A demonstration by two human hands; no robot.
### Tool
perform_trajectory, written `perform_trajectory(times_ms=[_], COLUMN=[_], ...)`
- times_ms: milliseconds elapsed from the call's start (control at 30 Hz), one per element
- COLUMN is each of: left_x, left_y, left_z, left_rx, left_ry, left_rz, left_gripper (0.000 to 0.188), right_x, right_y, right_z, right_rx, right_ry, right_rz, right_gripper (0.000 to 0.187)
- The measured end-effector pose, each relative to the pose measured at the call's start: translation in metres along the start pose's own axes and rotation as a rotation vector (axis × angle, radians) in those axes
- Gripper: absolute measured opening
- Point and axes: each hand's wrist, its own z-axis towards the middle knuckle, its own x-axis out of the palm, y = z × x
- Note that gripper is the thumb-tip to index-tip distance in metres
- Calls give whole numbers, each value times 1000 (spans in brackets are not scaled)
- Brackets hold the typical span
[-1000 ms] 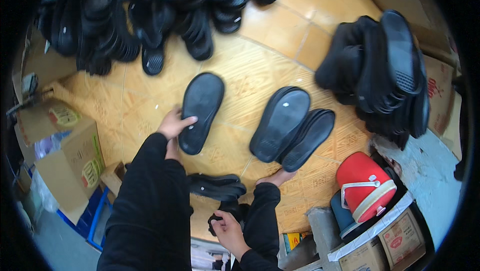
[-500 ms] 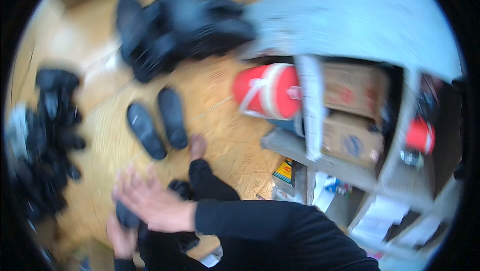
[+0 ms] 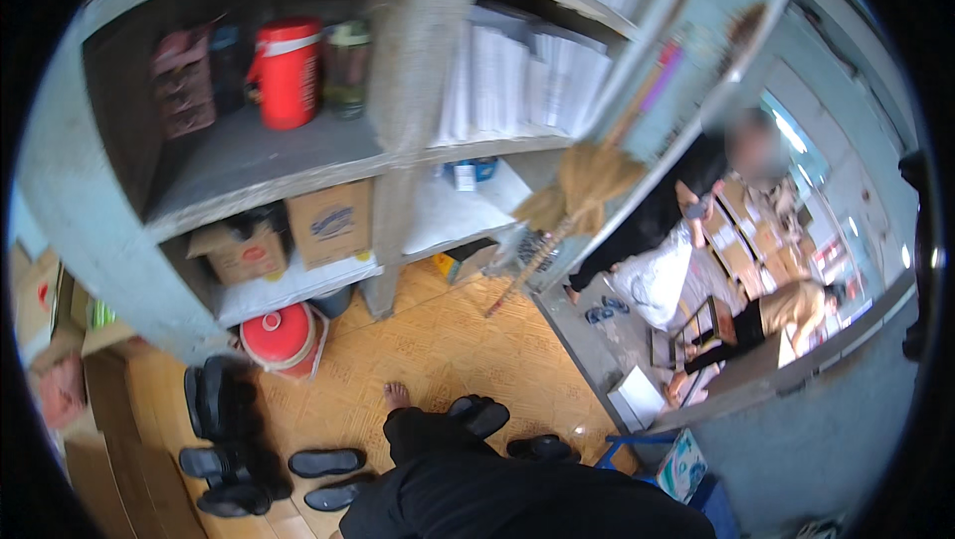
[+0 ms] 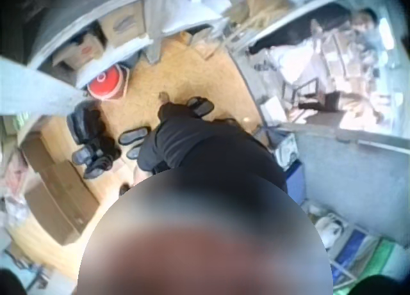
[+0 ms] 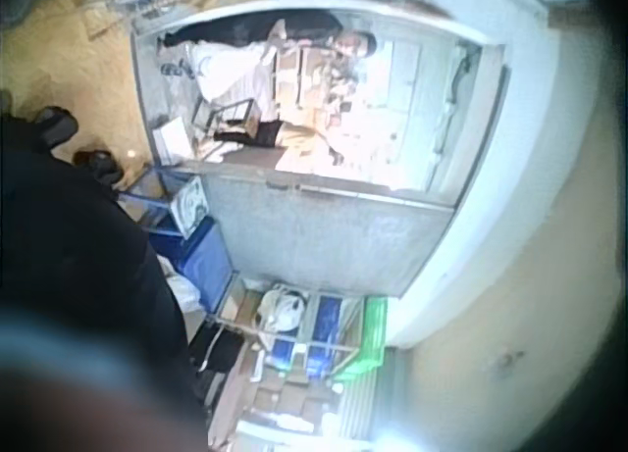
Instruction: The person picks up black slippers from the floor, stacks them into piles, and then moves to a table to arrange them in rows. The person handles the slippers by hand, organizing them into neat stacks and lines.
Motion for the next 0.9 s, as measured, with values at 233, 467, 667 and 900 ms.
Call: perform_trajectory(times_ms=[233,467,667,900], left_x=[-11,18,133,255], left_y=[-121,-329,-509,-695], left_z=[184,297,387,396], left_rx=[487,716,988,1278], left_ry=[148,266,404,491], left_rz=[267,469,377,365], left_gripper=[52,119,109,98], right_x=[-63,-193,-293,-408], right_y=[-44,-117,-144,-93], right_z=[-140,-351,-530,-742], right_rx=[247,352,380,359], right_ry=[-285,-412,-415,-241], right_rz=[-25,-186,-375,-735], right_gripper=[38,33,24,13])
